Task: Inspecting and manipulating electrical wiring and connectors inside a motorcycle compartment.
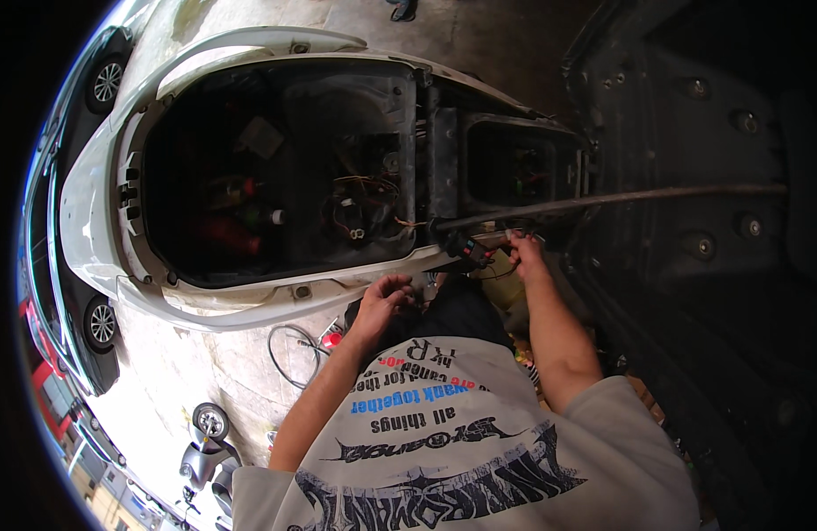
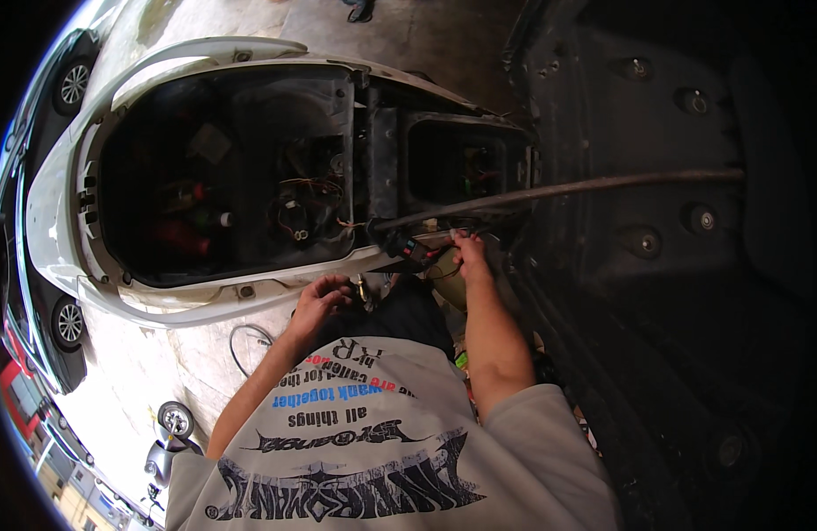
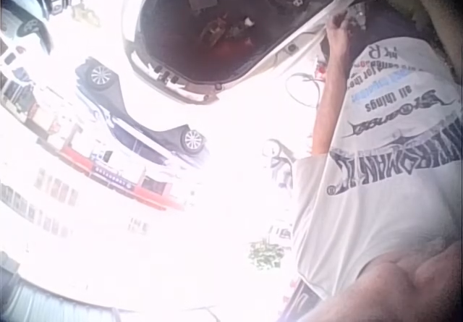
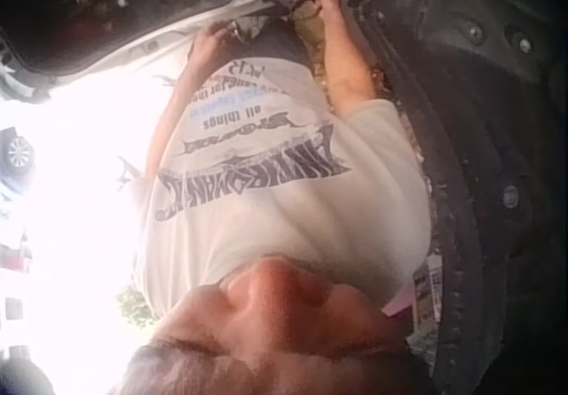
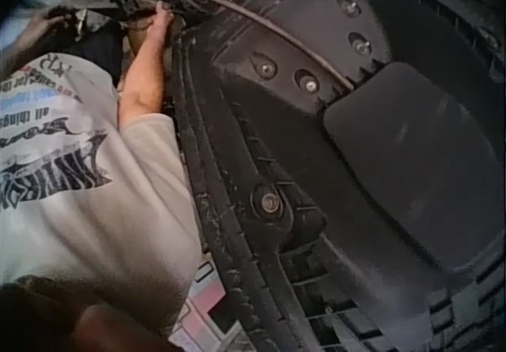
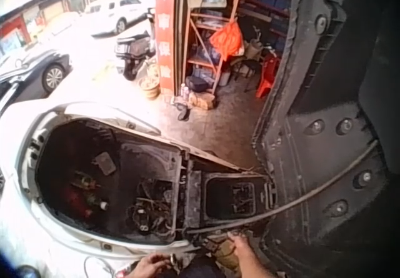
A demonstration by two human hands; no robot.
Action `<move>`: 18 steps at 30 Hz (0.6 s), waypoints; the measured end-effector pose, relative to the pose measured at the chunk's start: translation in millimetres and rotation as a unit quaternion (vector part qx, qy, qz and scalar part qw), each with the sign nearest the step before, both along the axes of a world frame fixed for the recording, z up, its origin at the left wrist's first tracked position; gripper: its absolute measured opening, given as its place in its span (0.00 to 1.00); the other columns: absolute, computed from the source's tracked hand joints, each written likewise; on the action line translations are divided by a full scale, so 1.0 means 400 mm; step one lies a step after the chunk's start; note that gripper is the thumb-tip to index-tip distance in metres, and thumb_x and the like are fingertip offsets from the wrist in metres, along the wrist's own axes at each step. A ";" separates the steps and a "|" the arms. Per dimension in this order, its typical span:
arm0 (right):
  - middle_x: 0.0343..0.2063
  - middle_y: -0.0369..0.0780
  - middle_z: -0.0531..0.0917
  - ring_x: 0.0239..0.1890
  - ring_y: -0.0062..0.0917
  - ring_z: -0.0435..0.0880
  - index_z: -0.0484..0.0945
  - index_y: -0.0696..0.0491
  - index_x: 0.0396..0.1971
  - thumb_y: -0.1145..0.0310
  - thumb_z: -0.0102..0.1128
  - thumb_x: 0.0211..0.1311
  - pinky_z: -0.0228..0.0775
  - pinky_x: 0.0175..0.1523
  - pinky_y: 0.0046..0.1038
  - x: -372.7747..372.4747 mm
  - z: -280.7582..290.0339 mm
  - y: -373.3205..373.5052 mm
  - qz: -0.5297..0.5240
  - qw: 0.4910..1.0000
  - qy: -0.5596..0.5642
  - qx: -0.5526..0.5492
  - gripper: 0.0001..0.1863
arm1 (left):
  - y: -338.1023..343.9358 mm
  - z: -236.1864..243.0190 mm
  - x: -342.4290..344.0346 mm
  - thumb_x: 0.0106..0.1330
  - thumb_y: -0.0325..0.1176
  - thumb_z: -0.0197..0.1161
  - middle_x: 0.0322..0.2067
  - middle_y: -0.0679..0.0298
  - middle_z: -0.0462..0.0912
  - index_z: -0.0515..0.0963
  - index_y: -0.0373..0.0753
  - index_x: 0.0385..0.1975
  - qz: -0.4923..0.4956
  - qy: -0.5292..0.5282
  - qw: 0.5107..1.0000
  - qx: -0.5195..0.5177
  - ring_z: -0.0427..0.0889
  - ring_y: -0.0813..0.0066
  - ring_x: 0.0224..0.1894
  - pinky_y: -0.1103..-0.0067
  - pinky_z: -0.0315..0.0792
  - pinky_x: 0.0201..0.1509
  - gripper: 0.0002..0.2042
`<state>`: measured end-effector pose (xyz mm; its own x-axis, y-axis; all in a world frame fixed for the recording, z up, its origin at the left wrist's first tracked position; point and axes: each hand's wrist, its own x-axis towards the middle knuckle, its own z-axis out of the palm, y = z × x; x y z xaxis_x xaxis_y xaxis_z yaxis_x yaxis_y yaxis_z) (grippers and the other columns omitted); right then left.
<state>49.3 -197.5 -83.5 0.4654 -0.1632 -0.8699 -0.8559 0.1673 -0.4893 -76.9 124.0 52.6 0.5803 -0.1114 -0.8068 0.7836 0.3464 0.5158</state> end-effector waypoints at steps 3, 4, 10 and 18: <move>0.26 0.37 0.82 0.12 0.15 0.59 0.73 0.47 0.36 0.72 0.52 0.61 0.54 0.19 0.22 0.002 -0.006 -0.009 -0.018 0.999 0.013 0.027 0.05 | 0.001 0.001 -0.001 0.65 0.26 0.52 0.40 0.64 0.78 0.71 0.36 0.50 0.001 0.002 1.000 0.006 0.78 0.79 0.38 0.83 0.70 0.42 0.14; 0.26 0.37 0.82 0.12 0.15 0.59 0.73 0.47 0.35 0.71 0.51 0.62 0.53 0.19 0.22 0.004 -0.008 -0.011 -0.034 0.998 0.024 0.046 0.04 | 0.001 0.000 -0.001 0.65 0.26 0.52 0.40 0.65 0.78 0.71 0.36 0.50 0.004 0.003 1.000 0.003 0.78 0.79 0.38 0.83 0.70 0.42 0.14; 0.22 0.35 0.79 0.12 0.15 0.57 0.74 0.50 0.31 0.69 0.48 0.63 0.51 0.20 0.21 0.013 -0.030 -0.036 -0.092 0.984 0.055 0.142 0.05 | 0.000 0.007 0.003 0.65 0.25 0.52 0.39 0.65 0.78 0.71 0.36 0.49 -0.003 0.003 1.000 0.012 0.78 0.79 0.38 0.84 0.70 0.41 0.13; 0.22 0.34 0.79 0.12 0.15 0.57 0.75 0.51 0.30 0.69 0.49 0.63 0.51 0.20 0.21 0.018 -0.026 -0.040 -0.093 0.980 0.068 0.164 0.05 | -0.002 0.005 0.002 0.65 0.26 0.52 0.39 0.65 0.78 0.71 0.36 0.49 0.002 0.014 1.000 0.005 0.78 0.80 0.38 0.84 0.70 0.40 0.13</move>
<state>56.6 -213.6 -94.0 0.3303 0.0638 -0.9417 -0.8494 0.4553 -0.2671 -76.3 123.2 54.7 0.5584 -0.1012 -0.8234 0.7960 0.3448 0.4975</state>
